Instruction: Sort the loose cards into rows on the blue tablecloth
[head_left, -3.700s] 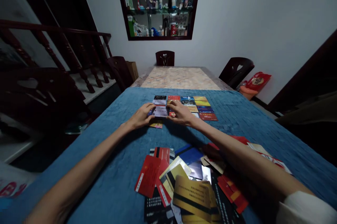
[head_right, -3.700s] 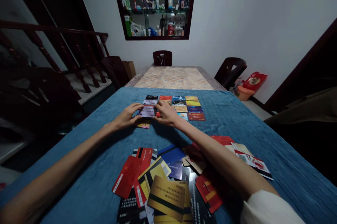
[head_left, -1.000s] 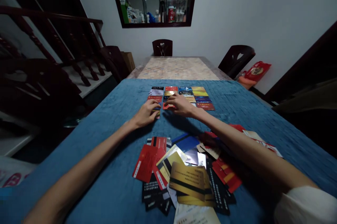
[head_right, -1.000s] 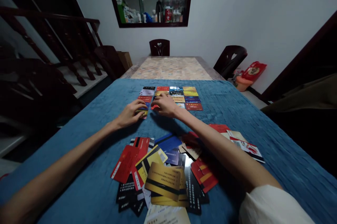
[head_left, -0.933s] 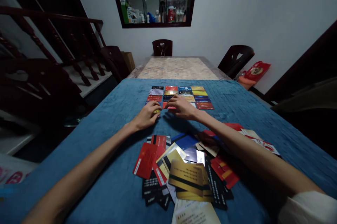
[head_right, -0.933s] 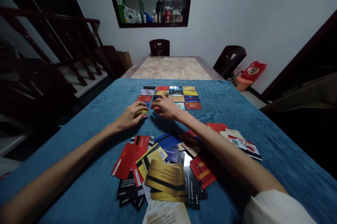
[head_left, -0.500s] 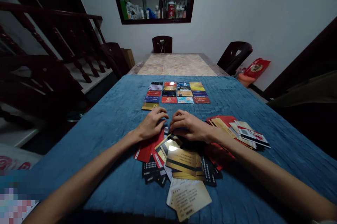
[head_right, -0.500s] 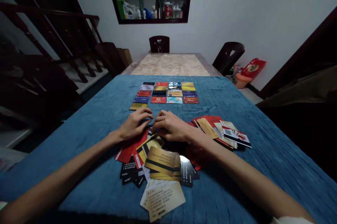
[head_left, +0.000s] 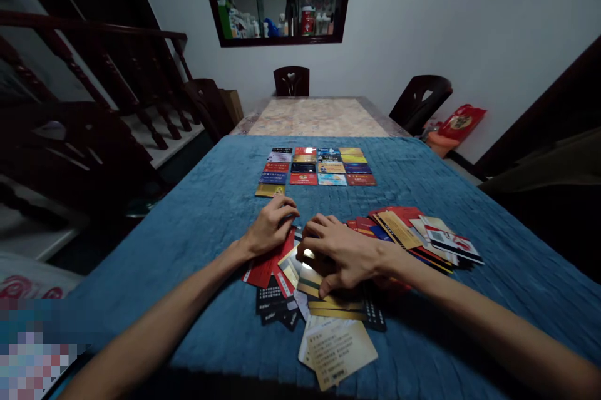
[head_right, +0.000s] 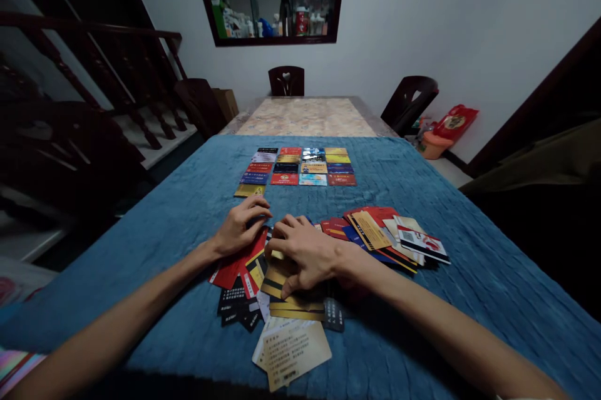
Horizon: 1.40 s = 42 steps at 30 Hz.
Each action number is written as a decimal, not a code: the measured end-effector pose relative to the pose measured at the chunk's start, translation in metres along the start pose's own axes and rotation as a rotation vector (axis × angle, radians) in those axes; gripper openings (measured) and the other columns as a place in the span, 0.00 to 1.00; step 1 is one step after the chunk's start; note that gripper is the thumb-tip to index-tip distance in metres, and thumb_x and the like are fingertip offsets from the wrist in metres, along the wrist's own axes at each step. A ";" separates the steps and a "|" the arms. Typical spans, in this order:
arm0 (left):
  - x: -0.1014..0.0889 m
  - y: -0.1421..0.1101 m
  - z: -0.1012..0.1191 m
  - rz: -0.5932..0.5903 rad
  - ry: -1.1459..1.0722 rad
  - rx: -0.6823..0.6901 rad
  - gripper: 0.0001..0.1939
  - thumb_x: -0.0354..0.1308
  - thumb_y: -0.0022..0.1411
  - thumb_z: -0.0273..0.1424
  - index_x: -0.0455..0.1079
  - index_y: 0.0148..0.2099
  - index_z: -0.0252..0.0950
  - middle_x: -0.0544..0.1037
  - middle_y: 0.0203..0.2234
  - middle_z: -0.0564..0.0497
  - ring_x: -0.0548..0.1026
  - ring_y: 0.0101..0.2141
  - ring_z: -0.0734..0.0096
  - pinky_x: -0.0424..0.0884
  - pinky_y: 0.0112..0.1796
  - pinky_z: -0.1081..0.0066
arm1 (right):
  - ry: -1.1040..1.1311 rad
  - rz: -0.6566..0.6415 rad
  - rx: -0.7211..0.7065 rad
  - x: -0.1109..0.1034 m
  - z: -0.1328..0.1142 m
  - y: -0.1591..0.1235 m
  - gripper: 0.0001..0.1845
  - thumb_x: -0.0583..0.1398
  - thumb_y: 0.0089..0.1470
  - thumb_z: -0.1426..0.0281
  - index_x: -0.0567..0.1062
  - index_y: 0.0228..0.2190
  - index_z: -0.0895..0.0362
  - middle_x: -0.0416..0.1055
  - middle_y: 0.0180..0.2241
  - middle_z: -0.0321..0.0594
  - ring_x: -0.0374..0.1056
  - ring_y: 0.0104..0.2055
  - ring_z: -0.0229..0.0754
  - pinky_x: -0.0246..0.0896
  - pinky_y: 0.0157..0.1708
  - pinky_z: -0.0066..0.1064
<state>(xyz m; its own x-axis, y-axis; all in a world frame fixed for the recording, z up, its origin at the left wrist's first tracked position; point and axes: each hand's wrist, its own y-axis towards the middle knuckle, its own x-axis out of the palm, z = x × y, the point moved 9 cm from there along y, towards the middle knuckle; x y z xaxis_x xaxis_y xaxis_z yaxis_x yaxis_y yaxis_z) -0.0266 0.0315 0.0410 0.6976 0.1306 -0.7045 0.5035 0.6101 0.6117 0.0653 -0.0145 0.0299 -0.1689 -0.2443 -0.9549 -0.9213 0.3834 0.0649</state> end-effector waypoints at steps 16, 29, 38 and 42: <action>0.017 -0.004 0.024 -0.241 -0.123 0.000 0.06 0.56 0.62 0.26 0.73 0.41 0.35 0.74 0.39 0.46 0.73 0.42 0.66 0.72 0.45 0.67 | -0.047 0.119 0.162 0.002 0.068 -0.007 0.26 0.59 0.56 0.47 0.76 0.43 0.54 0.68 0.44 0.48 0.57 0.49 0.52 0.55 0.43 0.42; 0.030 -0.009 0.025 -0.404 -0.089 0.025 0.12 0.60 0.63 0.30 0.72 0.48 0.34 0.75 0.45 0.44 0.72 0.48 0.62 0.68 0.51 0.61 | -0.087 0.179 0.145 0.000 0.066 -0.007 0.24 0.60 0.55 0.47 0.76 0.41 0.54 0.71 0.43 0.46 0.59 0.47 0.50 0.53 0.43 0.40; 0.024 -0.008 0.018 -0.368 -0.052 -0.008 0.11 0.58 0.63 0.30 0.73 0.47 0.35 0.76 0.42 0.44 0.73 0.44 0.63 0.70 0.47 0.62 | 0.041 0.158 0.117 -0.008 0.064 -0.012 0.23 0.59 0.58 0.49 0.76 0.43 0.55 0.72 0.41 0.44 0.59 0.47 0.48 0.54 0.45 0.41; 0.020 -0.006 0.013 -0.350 -0.071 -0.014 0.10 0.56 0.65 0.32 0.73 0.46 0.35 0.78 0.40 0.45 0.74 0.42 0.65 0.71 0.46 0.64 | 0.103 0.160 0.097 -0.011 0.062 -0.013 0.22 0.59 0.58 0.50 0.76 0.42 0.56 0.73 0.40 0.43 0.61 0.46 0.47 0.55 0.46 0.40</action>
<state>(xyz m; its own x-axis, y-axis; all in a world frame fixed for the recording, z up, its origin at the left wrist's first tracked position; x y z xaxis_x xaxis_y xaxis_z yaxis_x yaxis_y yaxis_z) -0.0089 0.0199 0.0277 0.5182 -0.1421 -0.8434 0.7114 0.6189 0.3328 0.1005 0.0381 0.0219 -0.3497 -0.2614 -0.8997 -0.8426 0.5075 0.1801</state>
